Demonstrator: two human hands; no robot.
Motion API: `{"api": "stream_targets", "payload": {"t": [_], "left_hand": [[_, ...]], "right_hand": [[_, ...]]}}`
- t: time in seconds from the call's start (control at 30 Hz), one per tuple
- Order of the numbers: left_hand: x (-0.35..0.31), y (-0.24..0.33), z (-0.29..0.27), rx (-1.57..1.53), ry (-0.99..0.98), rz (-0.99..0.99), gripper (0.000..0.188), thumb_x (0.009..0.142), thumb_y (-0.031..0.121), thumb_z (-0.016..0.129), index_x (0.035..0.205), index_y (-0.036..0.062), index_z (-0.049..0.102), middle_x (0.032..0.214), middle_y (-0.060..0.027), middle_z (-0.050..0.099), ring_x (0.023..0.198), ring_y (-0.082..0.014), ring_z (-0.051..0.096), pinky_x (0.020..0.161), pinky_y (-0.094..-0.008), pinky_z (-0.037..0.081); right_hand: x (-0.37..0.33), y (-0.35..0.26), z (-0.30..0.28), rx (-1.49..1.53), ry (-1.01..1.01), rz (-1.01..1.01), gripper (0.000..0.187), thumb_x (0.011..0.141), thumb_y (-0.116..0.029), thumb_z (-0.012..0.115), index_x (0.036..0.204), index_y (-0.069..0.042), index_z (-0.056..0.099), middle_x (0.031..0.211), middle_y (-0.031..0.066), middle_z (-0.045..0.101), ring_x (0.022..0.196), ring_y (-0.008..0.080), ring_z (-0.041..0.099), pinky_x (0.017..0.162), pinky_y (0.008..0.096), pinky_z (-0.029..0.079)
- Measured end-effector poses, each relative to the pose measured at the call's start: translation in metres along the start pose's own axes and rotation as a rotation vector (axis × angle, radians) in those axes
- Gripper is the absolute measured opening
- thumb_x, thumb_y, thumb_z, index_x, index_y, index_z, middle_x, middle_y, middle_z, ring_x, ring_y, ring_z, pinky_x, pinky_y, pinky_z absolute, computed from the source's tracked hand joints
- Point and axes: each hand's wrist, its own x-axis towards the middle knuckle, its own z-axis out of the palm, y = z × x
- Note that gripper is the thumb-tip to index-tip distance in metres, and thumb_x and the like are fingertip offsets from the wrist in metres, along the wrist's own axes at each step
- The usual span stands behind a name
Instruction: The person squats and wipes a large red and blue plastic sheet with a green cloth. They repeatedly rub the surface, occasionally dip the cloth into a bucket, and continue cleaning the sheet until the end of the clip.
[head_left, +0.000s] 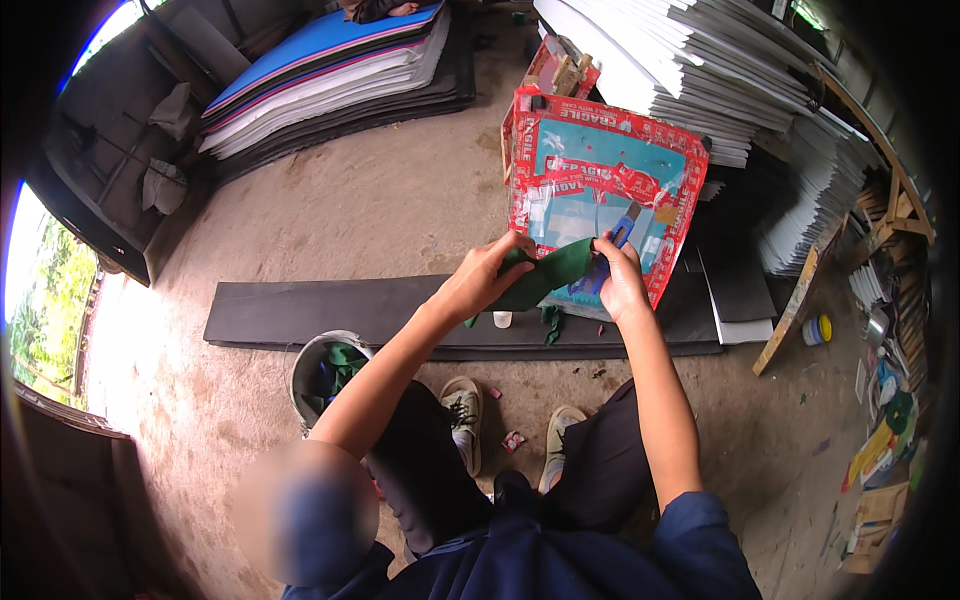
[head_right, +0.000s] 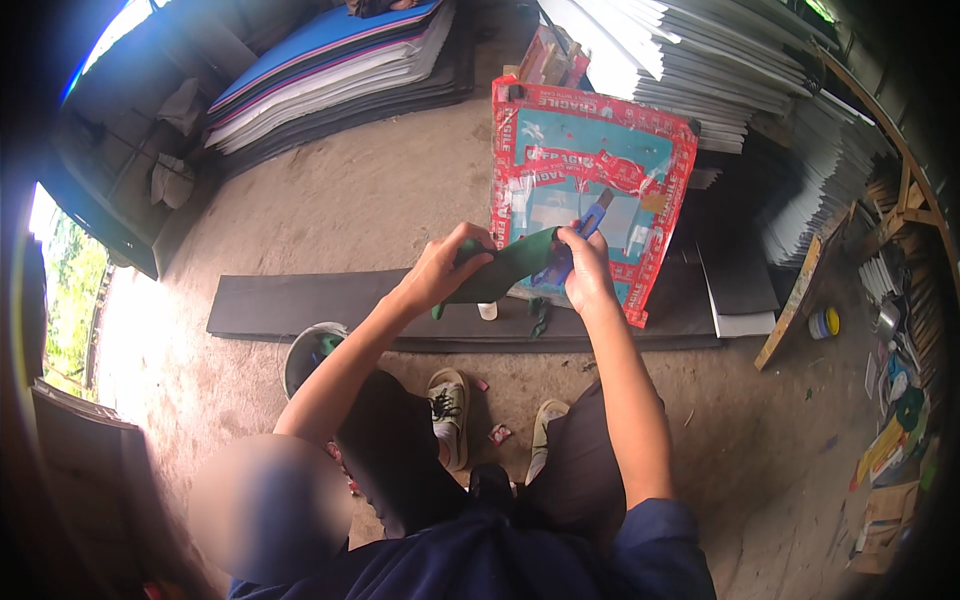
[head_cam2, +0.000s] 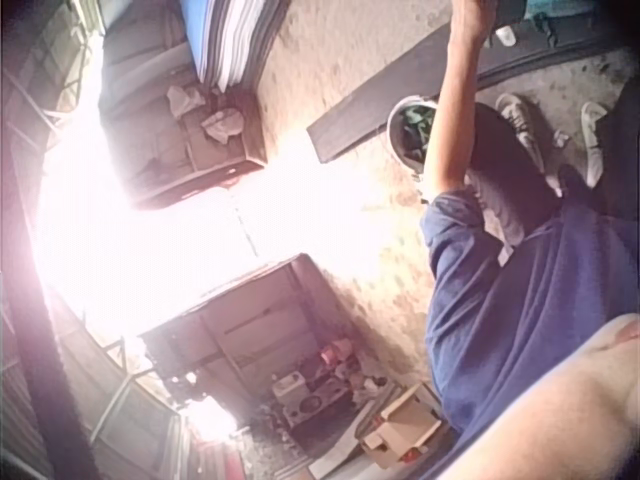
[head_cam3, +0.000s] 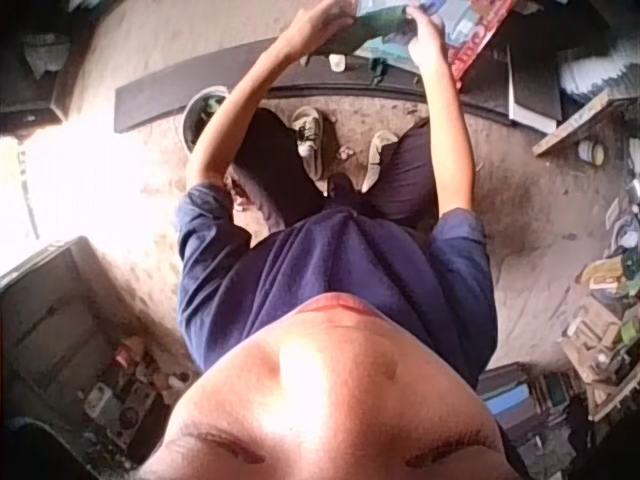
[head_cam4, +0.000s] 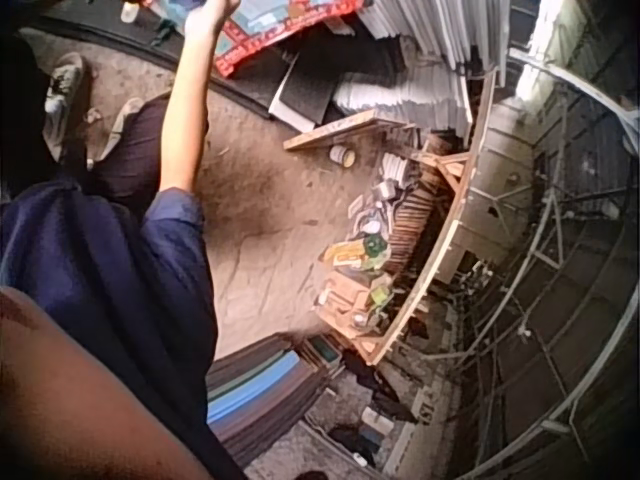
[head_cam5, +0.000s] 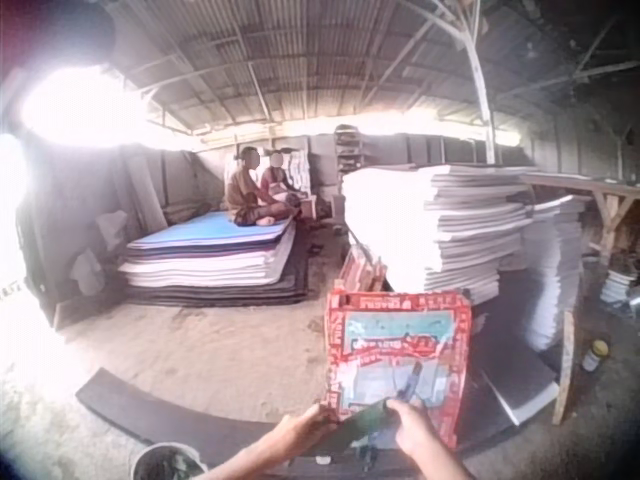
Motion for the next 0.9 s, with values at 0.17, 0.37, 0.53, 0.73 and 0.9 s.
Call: {"api": "stream_targets", "payload": {"t": [0.17, 0.37, 0.53, 0.73, 0.9], "left_hand": [[0.002, -0.006, 0.0, 0.159, -0.121, 0.128, 0.012, 0.082, 0.005, 0.058, 0.094, 0.006, 0.06, 0.097, -0.008, 0.062, 0.088, -0.0278, 0.062, 0.075, -0.0337, 0.051], [0.001, -0.013, 0.0, 0.121, -0.058, 0.09, 0.025, 0.08, 0.002, 0.057, 0.104, 0.0086, 0.063, 0.1, -0.0091, 0.064, 0.091, -0.0275, 0.062, 0.079, -0.0337, 0.051], [0.0, -0.015, 0.0, 0.107, -0.034, 0.081, 0.027, 0.076, 0.003, 0.06, 0.102, 0.0079, 0.062, 0.097, -0.013, 0.064, 0.089, -0.0308, 0.061, 0.078, -0.0362, 0.05], [-0.007, -0.003, -0.006, 0.126, -0.125, -0.251, 0.036, 0.08, 0.016, 0.064, 0.114, 0.0116, 0.054, 0.095, -0.0076, 0.066, 0.09, -0.026, 0.063, 0.075, -0.0336, 0.05], [-0.008, -0.024, 0.002, 0.31, -0.046, 0.131, 0.031, 0.078, 0.013, 0.064, 0.108, 0.011, 0.054, 0.09, -0.0059, 0.061, 0.088, -0.0263, 0.058, 0.076, -0.0358, 0.048]], "right_hand": [[0.001, 0.003, -0.001, 0.038, 0.023, 0.03, 0.018, 0.079, -0.006, 0.059, 0.092, -0.01, 0.047, 0.085, 0.0018, 0.052, 0.074, 0.0143, 0.055, 0.066, 0.0296, 0.048], [-0.006, -0.004, 0.007, 0.003, -0.1, 0.157, 0.023, 0.08, -0.009, 0.062, 0.094, -0.009, 0.045, 0.088, 0.0035, 0.052, 0.085, 0.0182, 0.057, 0.066, 0.0386, 0.052], [-0.012, 0.005, 0.015, -0.161, -0.113, 0.123, 0.039, 0.076, 0.003, 0.064, 0.102, -0.008, 0.037, 0.093, 0.0049, 0.05, 0.087, 0.0204, 0.058, 0.071, 0.0413, 0.052], [-0.006, 0.001, 0.008, -0.087, -0.117, 0.138, 0.039, 0.077, 0.005, 0.061, 0.105, -0.007, 0.036, 0.094, 0.0062, 0.047, 0.089, 0.0219, 0.058, 0.074, 0.0383, 0.051], [0.001, 0.003, 0.001, 0.151, -0.053, 0.24, 0.036, 0.077, 0.009, 0.055, 0.103, -0.004, 0.035, 0.102, 0.0192, 0.053, 0.086, 0.0272, 0.061, 0.078, 0.0391, 0.054]]}}
